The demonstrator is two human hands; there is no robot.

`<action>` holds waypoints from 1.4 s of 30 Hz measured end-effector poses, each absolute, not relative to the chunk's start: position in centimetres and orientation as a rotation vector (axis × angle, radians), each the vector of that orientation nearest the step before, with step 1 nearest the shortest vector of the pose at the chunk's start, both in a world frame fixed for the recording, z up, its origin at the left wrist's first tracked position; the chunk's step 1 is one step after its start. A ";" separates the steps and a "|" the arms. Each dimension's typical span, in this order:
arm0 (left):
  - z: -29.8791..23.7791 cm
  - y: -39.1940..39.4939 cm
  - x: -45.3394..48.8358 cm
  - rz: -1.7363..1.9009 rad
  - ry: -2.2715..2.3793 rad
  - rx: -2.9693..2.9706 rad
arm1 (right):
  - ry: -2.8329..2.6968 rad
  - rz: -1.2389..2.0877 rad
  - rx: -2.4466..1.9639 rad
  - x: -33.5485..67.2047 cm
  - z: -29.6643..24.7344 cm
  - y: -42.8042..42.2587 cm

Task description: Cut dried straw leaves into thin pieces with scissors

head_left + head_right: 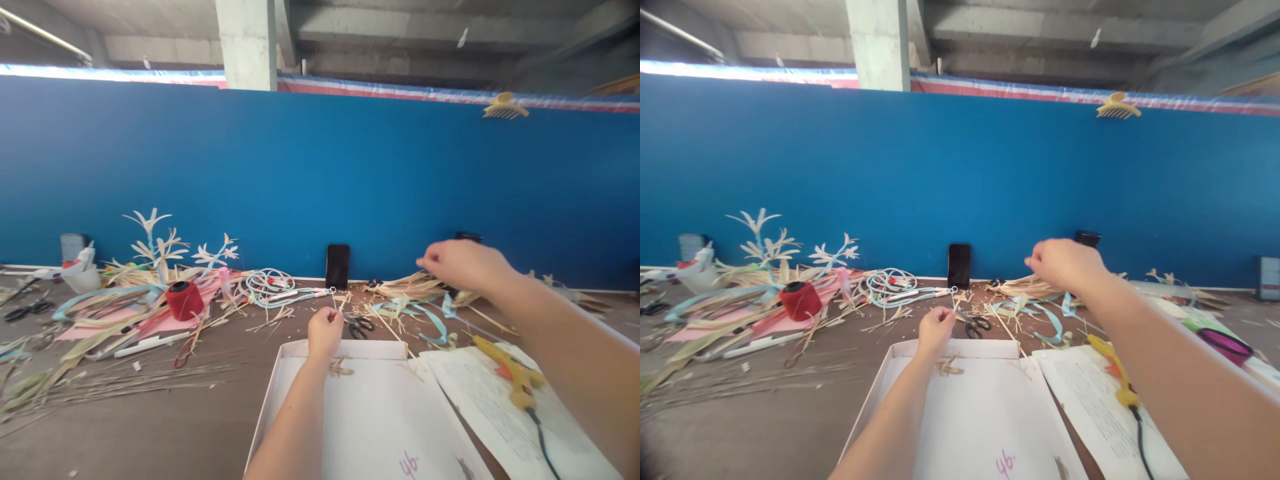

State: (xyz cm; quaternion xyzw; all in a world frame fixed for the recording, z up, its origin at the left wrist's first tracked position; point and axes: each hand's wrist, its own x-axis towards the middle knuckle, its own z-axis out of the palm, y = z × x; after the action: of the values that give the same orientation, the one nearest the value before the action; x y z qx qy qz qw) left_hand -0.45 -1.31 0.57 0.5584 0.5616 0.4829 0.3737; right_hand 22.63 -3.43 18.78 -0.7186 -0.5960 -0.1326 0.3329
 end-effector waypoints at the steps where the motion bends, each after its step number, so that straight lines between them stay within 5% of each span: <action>1: 0.5 -1.3 -0.5 1.236 1.441 1.435 | -1.576 -0.417 -1.904 22.0 19.6 -4.2; 7: -0.1 -0.8 -0.5 1.269 1.399 1.444 | -1.455 -0.557 -1.547 19.2 18.3 -5.2; 13: -0.8 -0.7 -0.3 1.321 1.386 1.475 | -2.169 -0.002 -2.050 18.9 13.8 -1.8; 19: -1.2 -1.0 0.5 1.459 1.370 1.428 | -1.693 -0.698 -1.596 18.7 19.1 0.8; 22: -1.4 -1.0 0.7 1.519 1.351 1.412 | -1.389 -0.638 -1.171 18.2 20.6 2.9; 28: -1.1 -1.1 0.7 1.590 1.319 1.355 | -1.313 -0.035 -1.479 15.3 10.7 8.2; 33: -1.2 -1.0 0.6 1.726 1.304 1.268 | -1.327 0.141 -1.863 11.5 1.7 10.6; 42: -1.8 -0.4 0.6 1.740 1.324 1.189 | -1.068 0.134 -2.019 7.1 0.5 14.1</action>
State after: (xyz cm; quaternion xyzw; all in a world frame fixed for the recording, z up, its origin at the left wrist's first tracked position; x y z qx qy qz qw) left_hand 0.64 -0.36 -1.80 0.4526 0.5039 0.6621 0.3207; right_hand 7.07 14.09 0.49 -0.8033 -0.4248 0.0533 0.4140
